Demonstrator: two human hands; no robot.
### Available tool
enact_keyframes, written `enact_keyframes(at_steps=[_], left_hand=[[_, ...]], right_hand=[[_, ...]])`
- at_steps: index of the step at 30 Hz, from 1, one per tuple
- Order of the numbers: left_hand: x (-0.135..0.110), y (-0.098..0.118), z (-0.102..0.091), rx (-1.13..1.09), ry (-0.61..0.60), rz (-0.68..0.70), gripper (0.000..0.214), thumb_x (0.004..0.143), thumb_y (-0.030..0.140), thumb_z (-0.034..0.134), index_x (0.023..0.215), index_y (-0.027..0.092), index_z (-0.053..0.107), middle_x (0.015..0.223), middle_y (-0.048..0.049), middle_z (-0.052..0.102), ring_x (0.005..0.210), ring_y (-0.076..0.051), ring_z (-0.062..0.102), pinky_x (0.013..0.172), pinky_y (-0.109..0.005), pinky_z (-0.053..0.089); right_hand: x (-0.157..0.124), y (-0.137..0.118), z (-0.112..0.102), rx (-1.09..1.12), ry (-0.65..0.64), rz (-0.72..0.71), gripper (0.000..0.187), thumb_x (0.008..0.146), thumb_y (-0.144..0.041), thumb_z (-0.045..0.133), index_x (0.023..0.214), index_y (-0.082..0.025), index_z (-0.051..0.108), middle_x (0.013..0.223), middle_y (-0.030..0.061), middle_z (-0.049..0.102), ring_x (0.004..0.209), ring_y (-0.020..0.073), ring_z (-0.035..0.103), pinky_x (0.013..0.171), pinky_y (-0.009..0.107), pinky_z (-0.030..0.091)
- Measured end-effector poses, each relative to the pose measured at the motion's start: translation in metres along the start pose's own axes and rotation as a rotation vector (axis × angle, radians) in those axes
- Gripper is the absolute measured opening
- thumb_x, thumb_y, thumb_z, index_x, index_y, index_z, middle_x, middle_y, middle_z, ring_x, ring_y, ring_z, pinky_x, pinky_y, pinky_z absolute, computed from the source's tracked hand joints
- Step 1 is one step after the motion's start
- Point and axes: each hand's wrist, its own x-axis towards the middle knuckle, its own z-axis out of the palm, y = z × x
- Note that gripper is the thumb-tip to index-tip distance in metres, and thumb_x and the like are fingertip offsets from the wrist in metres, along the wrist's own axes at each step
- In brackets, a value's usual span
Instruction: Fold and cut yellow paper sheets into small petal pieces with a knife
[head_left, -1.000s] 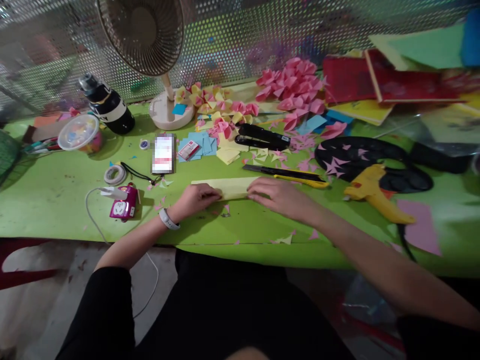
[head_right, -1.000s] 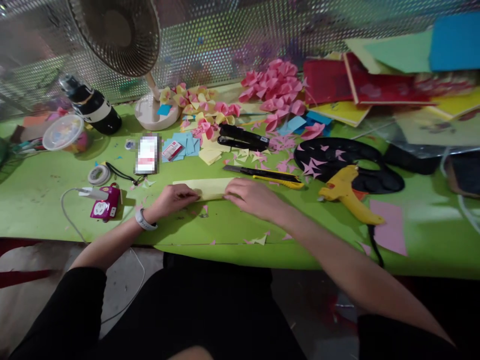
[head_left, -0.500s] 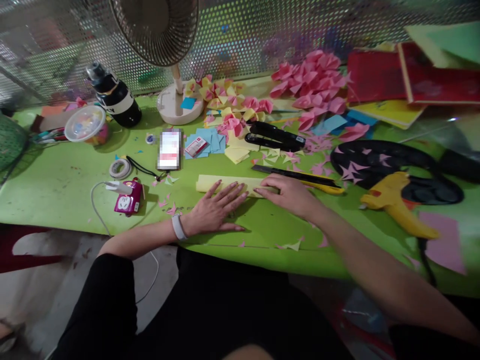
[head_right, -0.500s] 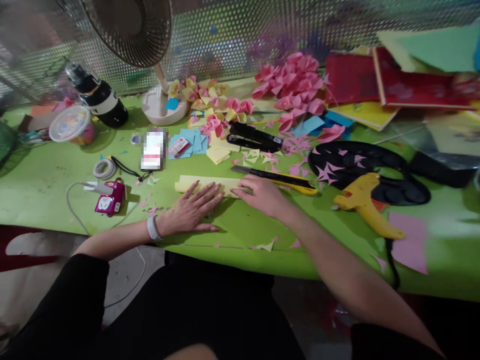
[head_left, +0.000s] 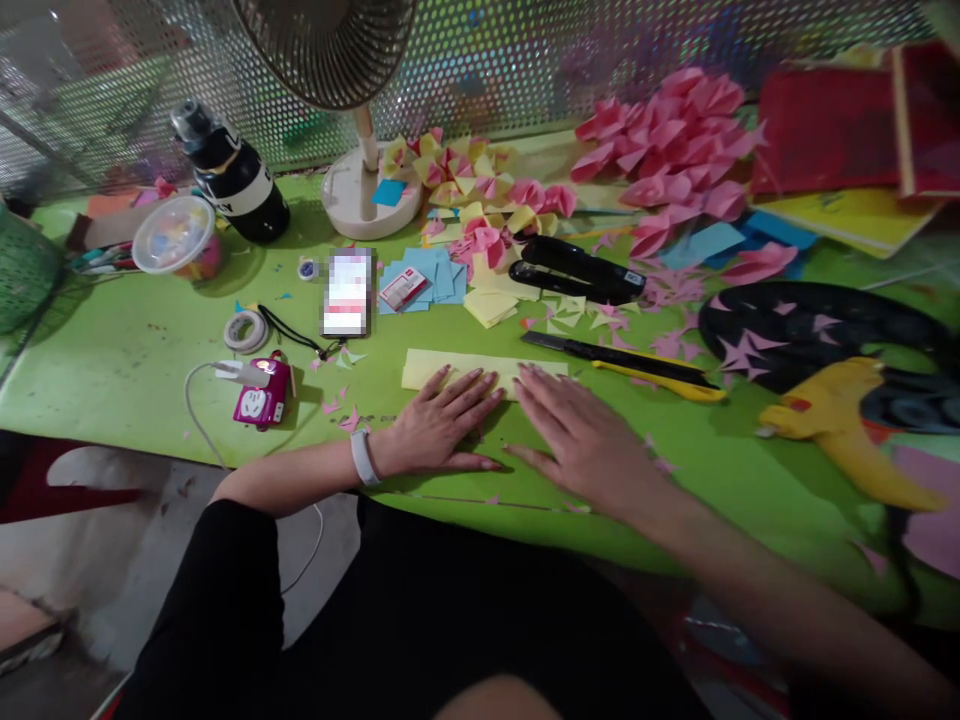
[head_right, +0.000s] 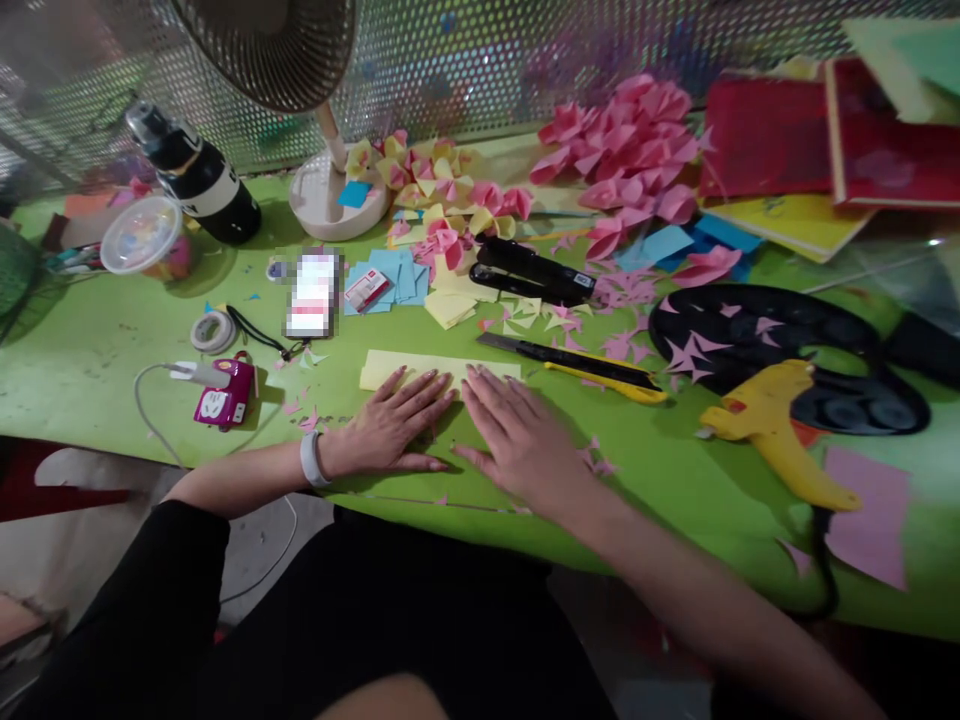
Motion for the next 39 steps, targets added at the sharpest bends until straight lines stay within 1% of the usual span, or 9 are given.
enact_keyframes(at_steps=[2,4,8,16,22,29,32,36,39], left_hand=[[0.0,0.0,-0.001,-0.009,-0.008,0.008,0.098,0.094,0.08,0.026,0.164,0.013,0.015,0.169,-0.014,0.018,0.16,-0.026,0.013,0.13,-0.049,-0.004],[0.0,0.001,-0.003,-0.012,-0.011,0.012,0.097,0.094,0.079,0.027,0.164,0.013,0.015,0.17,-0.0139,0.018,0.16,-0.026,0.013,0.13,-0.049,-0.002],[0.0,-0.001,-0.007,-0.018,-0.014,0.019,0.097,0.094,0.078,0.031,0.165,0.013,0.013,0.17,-0.014,0.019,0.159,-0.028,0.014,0.13,-0.05,0.003],[0.001,-0.003,-0.008,-0.005,-0.003,0.026,0.094,0.095,0.077,0.032,0.165,0.015,0.016,0.168,-0.0138,0.025,0.158,-0.028,0.02,0.13,-0.048,0.0],[0.002,-0.003,-0.012,0.012,-0.026,0.033,0.094,0.096,0.076,0.031,0.164,0.012,0.019,0.168,-0.0146,0.023,0.158,-0.03,0.021,0.13,-0.049,0.0],[0.002,-0.002,-0.013,-0.004,-0.048,0.03,0.093,0.096,0.075,0.03,0.164,0.014,0.018,0.169,-0.0148,0.023,0.158,-0.03,0.02,0.13,-0.05,0.003],[0.002,-0.001,-0.012,-0.002,-0.043,0.033,0.092,0.096,0.075,0.031,0.164,0.013,0.02,0.168,-0.0152,0.023,0.159,-0.03,0.019,0.13,-0.05,0.002],[-0.001,0.002,-0.009,0.014,-0.026,0.013,0.095,0.096,0.077,0.027,0.163,0.01,0.019,0.168,-0.0171,0.023,0.159,-0.029,0.018,0.13,-0.05,0.002],[-0.006,0.006,-0.007,0.054,-0.018,-0.058,0.099,0.094,0.08,0.025,0.163,0.008,0.02,0.168,-0.0205,0.02,0.159,-0.033,0.016,0.129,-0.056,0.001]], right_hand=[[-0.002,-0.007,0.007,-0.036,-0.035,-0.068,0.088,0.104,-0.05,0.043,0.165,-0.005,0.0,0.163,0.0273,0.032,0.15,0.0397,0.036,0.119,0.062,0.035],[-0.004,-0.009,0.013,-0.052,-0.056,-0.086,0.092,0.103,-0.052,0.042,0.163,-0.001,-0.005,0.162,0.03,0.031,0.151,0.0393,0.033,0.12,0.062,0.034],[-0.004,-0.007,0.017,-0.045,-0.094,-0.031,0.089,0.103,-0.056,0.039,0.163,0.0,0.004,0.163,0.028,0.028,0.153,0.0373,0.03,0.123,0.06,0.031],[-0.003,-0.011,0.017,-0.044,-0.119,0.018,0.088,0.102,-0.061,0.036,0.162,0.001,0.017,0.164,0.0267,0.029,0.154,0.0364,0.028,0.124,0.058,0.03],[-0.003,-0.011,0.015,-0.08,-0.099,-0.007,0.085,0.104,-0.059,0.035,0.16,0.003,0.022,0.162,0.0287,0.032,0.152,0.037,0.032,0.123,0.056,0.033],[-0.004,-0.012,0.014,-0.093,-0.075,-0.024,0.085,0.103,-0.057,0.038,0.159,0.006,0.025,0.16,0.0297,0.033,0.15,0.039,0.036,0.121,0.058,0.035],[-0.005,-0.012,0.014,-0.106,-0.063,-0.036,0.087,0.103,-0.056,0.04,0.16,0.006,0.02,0.16,0.0297,0.034,0.149,0.0391,0.037,0.12,0.057,0.036],[-0.006,-0.013,0.012,-0.109,-0.046,-0.045,0.089,0.104,-0.055,0.039,0.162,0.004,0.004,0.16,0.0292,0.035,0.148,0.039,0.04,0.12,0.058,0.035],[-0.005,-0.014,0.009,-0.116,-0.035,-0.05,0.09,0.105,-0.053,0.039,0.162,0.002,-0.004,0.159,0.0282,0.039,0.146,0.0378,0.043,0.118,0.057,0.037]])
